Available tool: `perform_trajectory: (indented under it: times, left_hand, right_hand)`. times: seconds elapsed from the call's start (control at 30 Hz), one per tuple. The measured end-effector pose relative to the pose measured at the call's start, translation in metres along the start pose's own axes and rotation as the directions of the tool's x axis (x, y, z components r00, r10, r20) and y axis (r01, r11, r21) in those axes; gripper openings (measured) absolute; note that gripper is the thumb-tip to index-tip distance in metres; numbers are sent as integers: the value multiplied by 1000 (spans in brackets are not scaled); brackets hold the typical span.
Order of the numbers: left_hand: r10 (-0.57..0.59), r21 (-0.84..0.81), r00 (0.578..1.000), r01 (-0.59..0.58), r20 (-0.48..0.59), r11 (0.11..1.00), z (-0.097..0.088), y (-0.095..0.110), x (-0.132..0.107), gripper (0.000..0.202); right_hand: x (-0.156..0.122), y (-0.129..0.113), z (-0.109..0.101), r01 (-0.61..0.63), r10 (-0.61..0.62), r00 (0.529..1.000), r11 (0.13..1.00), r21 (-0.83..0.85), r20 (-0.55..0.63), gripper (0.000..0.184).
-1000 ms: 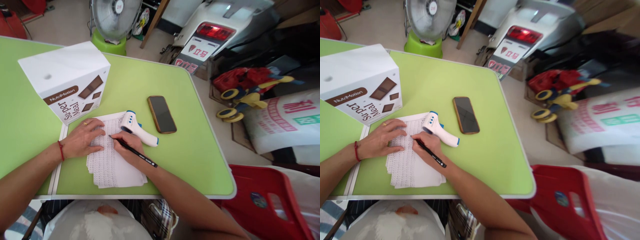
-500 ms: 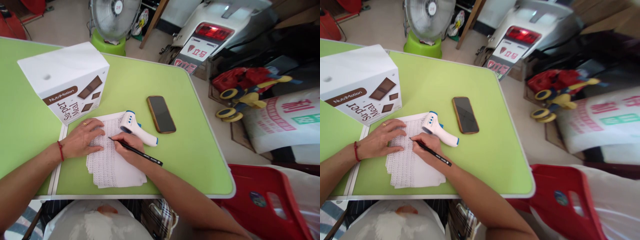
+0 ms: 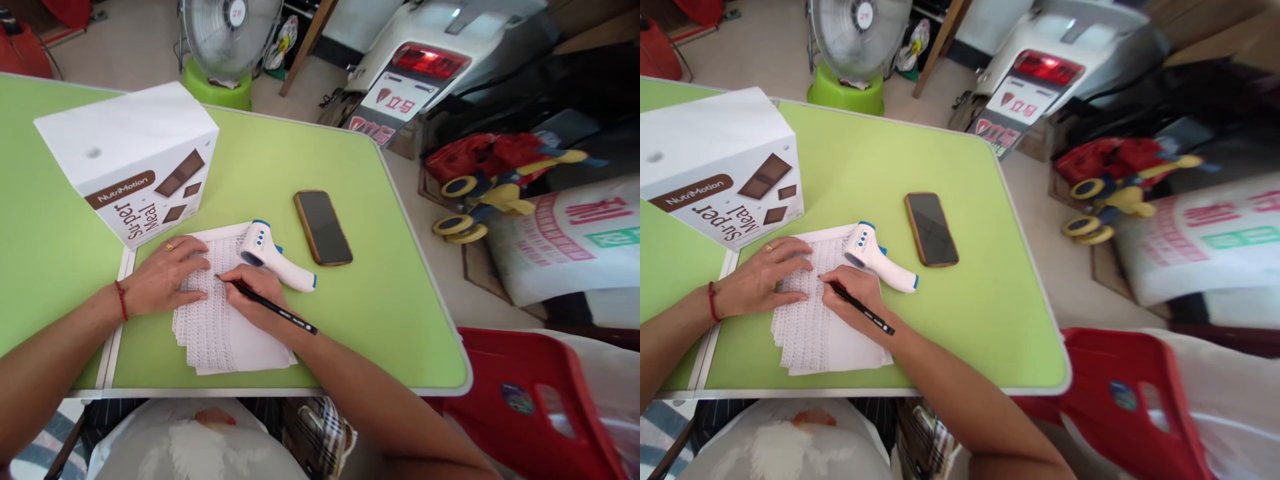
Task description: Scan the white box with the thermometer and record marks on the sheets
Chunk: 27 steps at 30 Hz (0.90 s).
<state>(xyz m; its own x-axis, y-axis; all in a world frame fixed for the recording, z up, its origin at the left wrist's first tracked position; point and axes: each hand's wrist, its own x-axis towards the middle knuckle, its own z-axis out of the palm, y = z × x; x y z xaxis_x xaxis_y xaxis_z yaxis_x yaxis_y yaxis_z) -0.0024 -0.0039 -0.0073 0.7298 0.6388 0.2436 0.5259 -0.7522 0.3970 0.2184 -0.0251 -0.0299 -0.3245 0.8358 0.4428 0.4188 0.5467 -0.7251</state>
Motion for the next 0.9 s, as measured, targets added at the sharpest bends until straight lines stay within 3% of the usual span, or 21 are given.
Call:
perform_trajectory:
  times: [0.9]
  left_hand:
    - [18,9,1000,-18,-9,1000,0,-1,0,33]
  right_hand:
    - [1,-3,-5,-28,29,999,1000,-6,14,19]
